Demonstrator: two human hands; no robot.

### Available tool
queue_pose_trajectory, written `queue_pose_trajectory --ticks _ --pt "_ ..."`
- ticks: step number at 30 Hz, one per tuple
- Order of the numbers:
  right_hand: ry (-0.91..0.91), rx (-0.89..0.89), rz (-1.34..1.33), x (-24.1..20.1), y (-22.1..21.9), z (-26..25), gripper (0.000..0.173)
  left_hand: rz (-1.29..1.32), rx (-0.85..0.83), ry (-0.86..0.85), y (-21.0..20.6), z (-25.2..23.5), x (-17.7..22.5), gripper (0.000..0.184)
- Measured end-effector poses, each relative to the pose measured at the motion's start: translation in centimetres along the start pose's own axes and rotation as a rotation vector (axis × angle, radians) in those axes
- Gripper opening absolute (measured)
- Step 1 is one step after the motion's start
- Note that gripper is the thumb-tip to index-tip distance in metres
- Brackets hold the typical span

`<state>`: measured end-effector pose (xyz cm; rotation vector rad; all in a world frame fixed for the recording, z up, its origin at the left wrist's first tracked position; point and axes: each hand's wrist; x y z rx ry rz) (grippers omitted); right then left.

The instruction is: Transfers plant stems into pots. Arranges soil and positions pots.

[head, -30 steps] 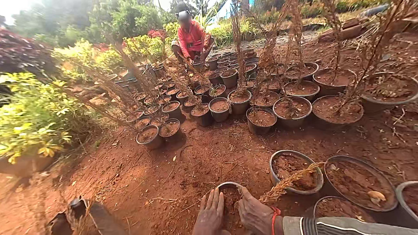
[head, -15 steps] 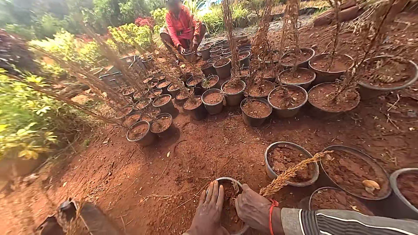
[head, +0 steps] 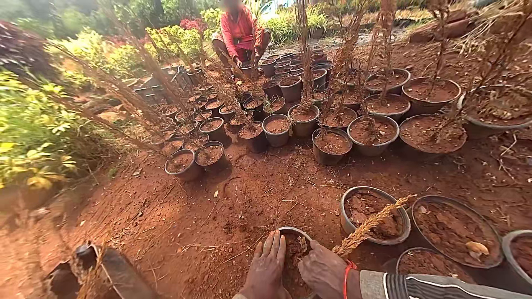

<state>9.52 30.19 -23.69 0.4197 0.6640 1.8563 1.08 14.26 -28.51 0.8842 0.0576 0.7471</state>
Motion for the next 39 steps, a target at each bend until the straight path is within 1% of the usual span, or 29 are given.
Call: queue_pose_trajectory --ticks 10,15,21,26,31,33,36,37,39 --pt "0.008 -0.003 0.075 -0.8 0.1 0.4 0.018 0.016 -0.002 -0.003 0.0 -0.3 -0.2 0.136" --pt "-0.006 0.032 0.039 -0.7 -0.1 1.2 0.019 0.022 0.013 -0.008 -0.2 -0.3 -0.2 0.134" --pt "-0.043 0.055 0.059 -0.9 -0.1 2.3 0.018 0.043 0.006 -0.032 -0.1 -0.3 -0.3 0.134" --pt "-0.057 0.101 0.041 -0.5 -0.2 3.0 0.017 0.053 0.007 -0.041 0.0 -0.4 -0.3 0.136" --pt "-0.088 0.097 -0.003 -0.1 -0.2 4.1 0.018 0.085 0.023 -0.06 -0.1 -0.5 -0.3 0.137" --pt "-0.125 0.055 -0.044 0.4 0.1 4.3 0.018 0.09 0.026 -0.067 -0.1 -0.6 -0.4 0.137" --pt "-0.226 -0.095 -0.124 1.5 1.5 4.2 0.021 0.089 0.024 -0.073 -0.2 -0.6 -0.4 0.136" --pt "-0.25 -0.114 -0.15 1.9 1.8 4.2 0.022 0.086 0.021 -0.071 -0.2 -0.6 -0.3 0.136" --pt "-0.284 -0.096 -0.194 2.9 1.8 3.7 0.025 0.081 0.022 -0.07 -0.1 -0.6 -0.3 0.137"
Point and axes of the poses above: each hand's wrist, its own z-axis away from the middle knuckle, its own y-axis out of the back of the hand, x = y × z, and after that the axes turned 13 degrees about -x, right-handed
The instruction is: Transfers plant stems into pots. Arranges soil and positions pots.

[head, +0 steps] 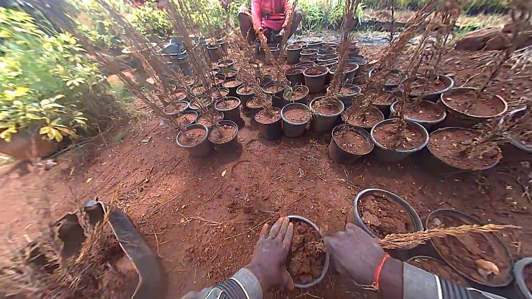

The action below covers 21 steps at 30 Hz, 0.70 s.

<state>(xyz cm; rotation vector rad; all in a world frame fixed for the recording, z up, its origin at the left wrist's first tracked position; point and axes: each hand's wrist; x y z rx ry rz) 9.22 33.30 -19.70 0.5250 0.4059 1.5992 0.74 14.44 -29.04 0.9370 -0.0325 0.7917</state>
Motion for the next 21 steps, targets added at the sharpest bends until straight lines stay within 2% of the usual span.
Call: queue_pose_trajectory --ticks 5,11,15,21 --pt "-0.118 -0.004 -0.054 3.1 0.2 -3.1 0.035 0.028 0.047 -0.003 -0.5 0.5 0.2 0.136" --pt "-0.054 0.014 0.041 0.4 -0.1 -1.2 0.028 -0.159 0.158 -0.171 -1.4 1.0 0.6 0.119" --pt "0.013 0.0 0.047 -1.4 -0.6 0.2 0.026 -0.186 0.093 -0.205 -1.6 0.9 0.5 0.101" --pt "0.098 0.046 0.137 -2.7 -0.9 0.8 0.022 -0.141 0.002 -0.117 -1.0 0.9 1.1 0.108"
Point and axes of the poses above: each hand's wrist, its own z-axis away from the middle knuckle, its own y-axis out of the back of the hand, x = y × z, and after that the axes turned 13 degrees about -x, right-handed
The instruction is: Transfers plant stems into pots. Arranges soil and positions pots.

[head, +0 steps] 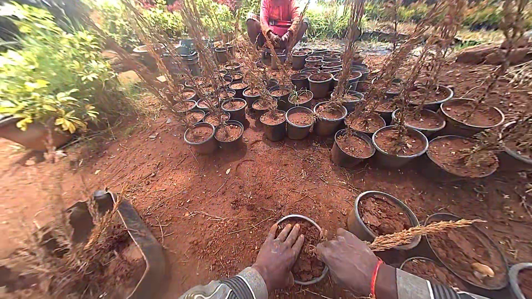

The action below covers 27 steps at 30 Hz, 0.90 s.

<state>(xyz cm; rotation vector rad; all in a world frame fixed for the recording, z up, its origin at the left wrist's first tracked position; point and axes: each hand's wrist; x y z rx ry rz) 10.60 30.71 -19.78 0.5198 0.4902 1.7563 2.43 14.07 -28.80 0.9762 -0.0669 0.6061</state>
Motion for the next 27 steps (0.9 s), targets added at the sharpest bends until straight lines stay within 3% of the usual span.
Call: queue_pose_trajectory --ticks 8,14,20,27 --pt "0.014 0.028 0.05 -0.4 -0.3 0.8 0.02 0.042 0.007 0.029 0.1 0.0 0.2 0.113" --pt "-0.035 0.314 0.041 0.8 -0.1 3.3 0.018 0.122 0.011 0.064 0.2 -0.5 -1.3 0.112" --pt "-0.181 0.087 -0.158 1.7 3.0 2.3 0.032 0.14 -0.004 0.039 0.1 -0.8 -2.0 0.111" --pt "-0.169 0.13 -0.144 2.3 2.8 -0.3 0.032 0.148 -0.029 0.036 0.6 2.5 -1.3 0.102"
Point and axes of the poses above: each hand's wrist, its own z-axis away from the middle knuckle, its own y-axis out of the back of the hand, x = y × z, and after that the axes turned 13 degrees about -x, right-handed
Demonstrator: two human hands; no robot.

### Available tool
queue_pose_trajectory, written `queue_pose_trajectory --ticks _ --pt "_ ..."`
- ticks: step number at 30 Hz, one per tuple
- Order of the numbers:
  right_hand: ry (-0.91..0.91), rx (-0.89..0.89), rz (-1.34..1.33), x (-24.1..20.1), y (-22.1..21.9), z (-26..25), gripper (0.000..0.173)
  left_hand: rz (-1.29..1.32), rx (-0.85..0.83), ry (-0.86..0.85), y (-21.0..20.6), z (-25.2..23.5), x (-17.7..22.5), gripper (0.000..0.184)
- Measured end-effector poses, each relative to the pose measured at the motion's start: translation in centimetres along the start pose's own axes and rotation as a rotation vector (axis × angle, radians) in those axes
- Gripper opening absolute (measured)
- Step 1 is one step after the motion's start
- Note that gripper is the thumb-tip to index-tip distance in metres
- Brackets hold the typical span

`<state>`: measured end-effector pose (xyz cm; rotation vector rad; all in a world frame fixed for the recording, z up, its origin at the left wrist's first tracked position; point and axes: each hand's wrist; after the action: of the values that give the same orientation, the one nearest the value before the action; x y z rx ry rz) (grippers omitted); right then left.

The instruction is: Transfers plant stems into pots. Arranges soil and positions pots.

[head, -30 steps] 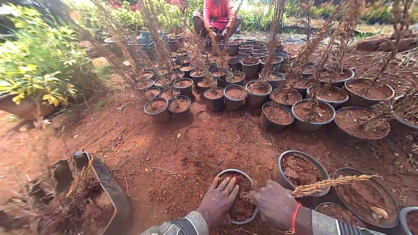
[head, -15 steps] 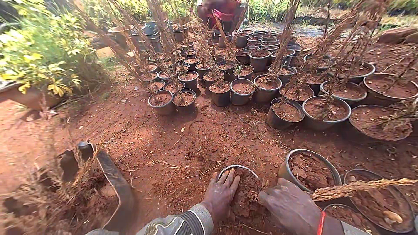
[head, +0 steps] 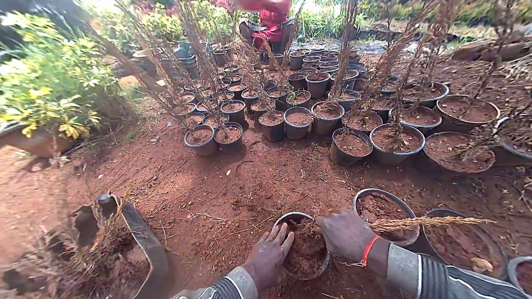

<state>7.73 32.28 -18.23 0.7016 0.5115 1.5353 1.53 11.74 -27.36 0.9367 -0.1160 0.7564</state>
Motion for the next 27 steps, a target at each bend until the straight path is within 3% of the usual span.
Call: queue_pose_trajectory --ticks 6,11,13,17,21,27 --pt "0.052 -0.012 0.048 -0.2 -0.5 0.6 0.03 -0.179 -0.282 0.174 3.3 10.3 0.1 0.054" --pt "0.108 0.242 0.181 0.2 -3.9 -0.8 0.046 -0.116 -0.388 0.275 1.9 13.0 -0.3 0.046" --pt "0.106 0.219 0.174 0.5 -4.8 -1.6 0.04 -0.116 -0.385 0.213 1.2 12.3 -0.4 0.045" --pt "0.076 -0.067 0.006 1.3 -3.1 -2.0 0.032 -0.131 -0.349 0.112 0.9 11.8 -0.1 0.045" --pt "0.059 -0.047 -0.159 2.2 -3.0 -2.1 0.045 -0.14 -0.4 0.119 2.8 13.1 1.4 0.048" --pt "0.006 0.016 -0.151 2.1 -2.6 -0.9 0.042 -0.153 -0.422 0.138 2.7 13.4 1.1 0.05"
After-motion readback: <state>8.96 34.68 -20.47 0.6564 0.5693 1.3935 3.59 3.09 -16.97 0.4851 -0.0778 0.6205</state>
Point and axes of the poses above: each hand's wrist, its own z-axis away from the middle knuckle, its own y-axis out of the back of the hand, x = y × z, and after that the axes turned 13 degrees about -x, right-handed
